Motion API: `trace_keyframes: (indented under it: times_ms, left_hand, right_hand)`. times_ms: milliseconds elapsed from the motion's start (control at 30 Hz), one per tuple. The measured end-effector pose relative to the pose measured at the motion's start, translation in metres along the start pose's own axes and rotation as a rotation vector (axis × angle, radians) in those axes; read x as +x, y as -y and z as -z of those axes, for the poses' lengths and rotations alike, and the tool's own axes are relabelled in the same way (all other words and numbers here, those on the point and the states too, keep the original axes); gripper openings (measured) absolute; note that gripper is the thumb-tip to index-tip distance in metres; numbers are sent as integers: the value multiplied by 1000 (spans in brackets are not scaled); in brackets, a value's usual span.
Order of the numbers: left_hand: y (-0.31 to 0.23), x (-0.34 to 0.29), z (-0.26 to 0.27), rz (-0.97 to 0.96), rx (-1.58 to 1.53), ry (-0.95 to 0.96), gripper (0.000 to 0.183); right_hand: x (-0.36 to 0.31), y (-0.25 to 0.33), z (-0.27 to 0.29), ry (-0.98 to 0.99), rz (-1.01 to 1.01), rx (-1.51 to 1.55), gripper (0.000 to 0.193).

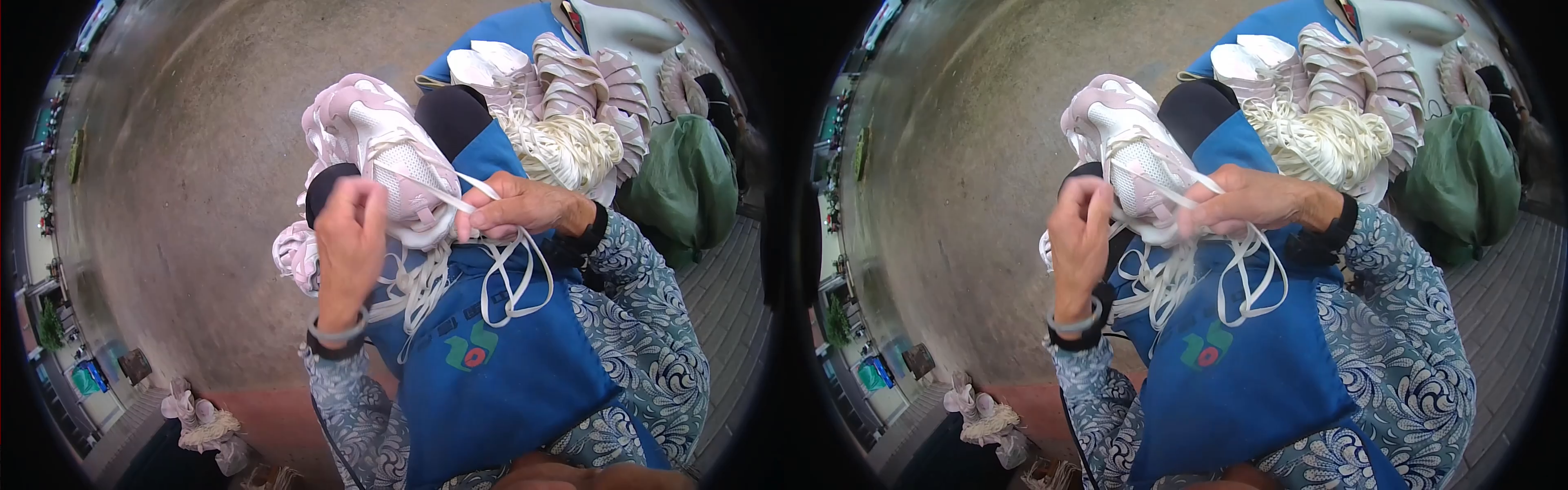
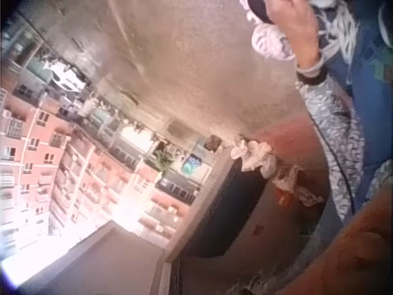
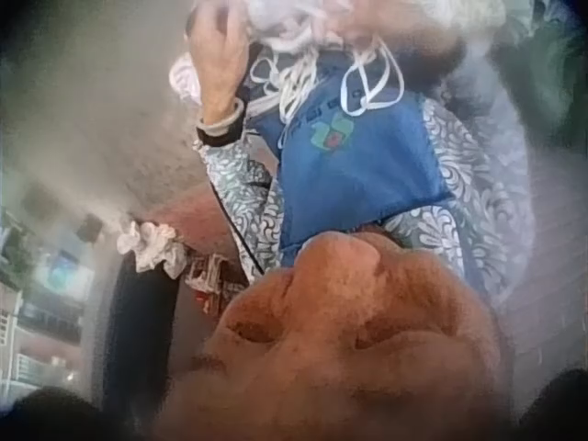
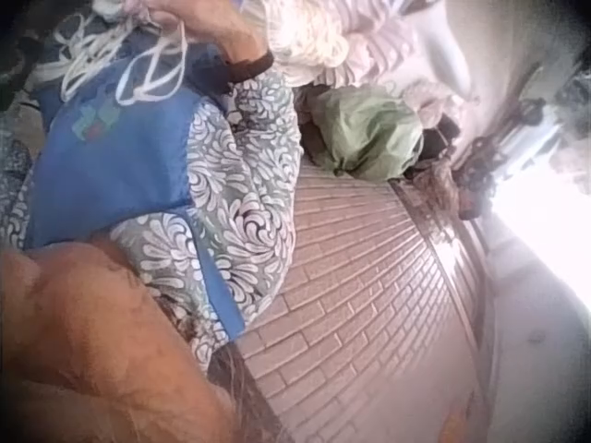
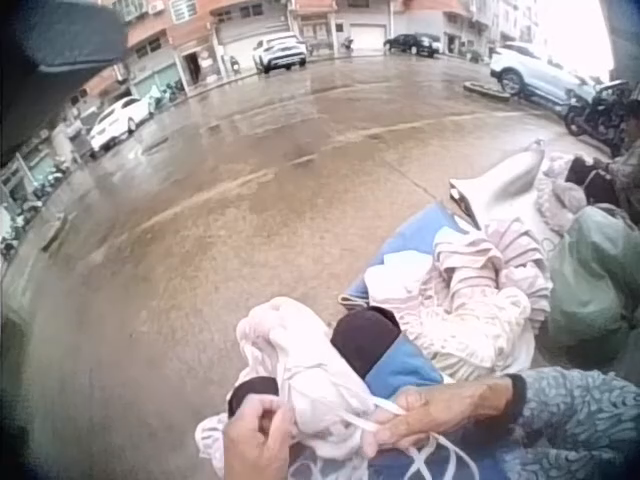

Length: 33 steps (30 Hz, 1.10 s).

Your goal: The recorder is lacing a pair of pink and white sneakers.

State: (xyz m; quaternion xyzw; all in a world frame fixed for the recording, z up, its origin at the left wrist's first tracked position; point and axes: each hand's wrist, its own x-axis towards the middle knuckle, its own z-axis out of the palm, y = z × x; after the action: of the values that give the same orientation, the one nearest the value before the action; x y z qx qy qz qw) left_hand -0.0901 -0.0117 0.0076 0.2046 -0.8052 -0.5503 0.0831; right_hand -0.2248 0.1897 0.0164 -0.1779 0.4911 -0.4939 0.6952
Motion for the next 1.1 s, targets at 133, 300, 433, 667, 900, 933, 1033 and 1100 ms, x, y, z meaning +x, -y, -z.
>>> trace_keyframes:
  times_ms: [133, 300, 433, 667, 900, 933, 1033, 1100]
  left_hand:
    - [28, 39, -2, -191, 329, -134, 14]
    - [28, 45, -9, -245, 387, -97, 14]
    - [34, 51, -11, -286, 388, -105, 12]
    - [34, 56, 9, 367, -92, 266, 17]
    - [30, 30, 8, 298, -176, 176, 29]
    - [23, 24, 11, 297, -178, 183, 29]
    - [9, 12, 11, 424, -386, 512, 38]
    - [2, 4, -5, 494, -638, 410, 36]
  right_hand:
    - [11, 9, -7, 50, 3, -46, 21]
    - [11, 2, -4, 76, 30, -13, 22]
    - [14, 2, -4, 118, 88, -21, 24]
    - [-2, 9, 6, 175, 48, 18, 28]
    - [6, 20, -2, 339, -4, -272, 24]
    - [10, 12, -5, 323, 163, -435, 24]
    - [21, 3, -23, 256, 436, -614, 24]
    - [27, 9, -38, 331, 284, -849, 23]
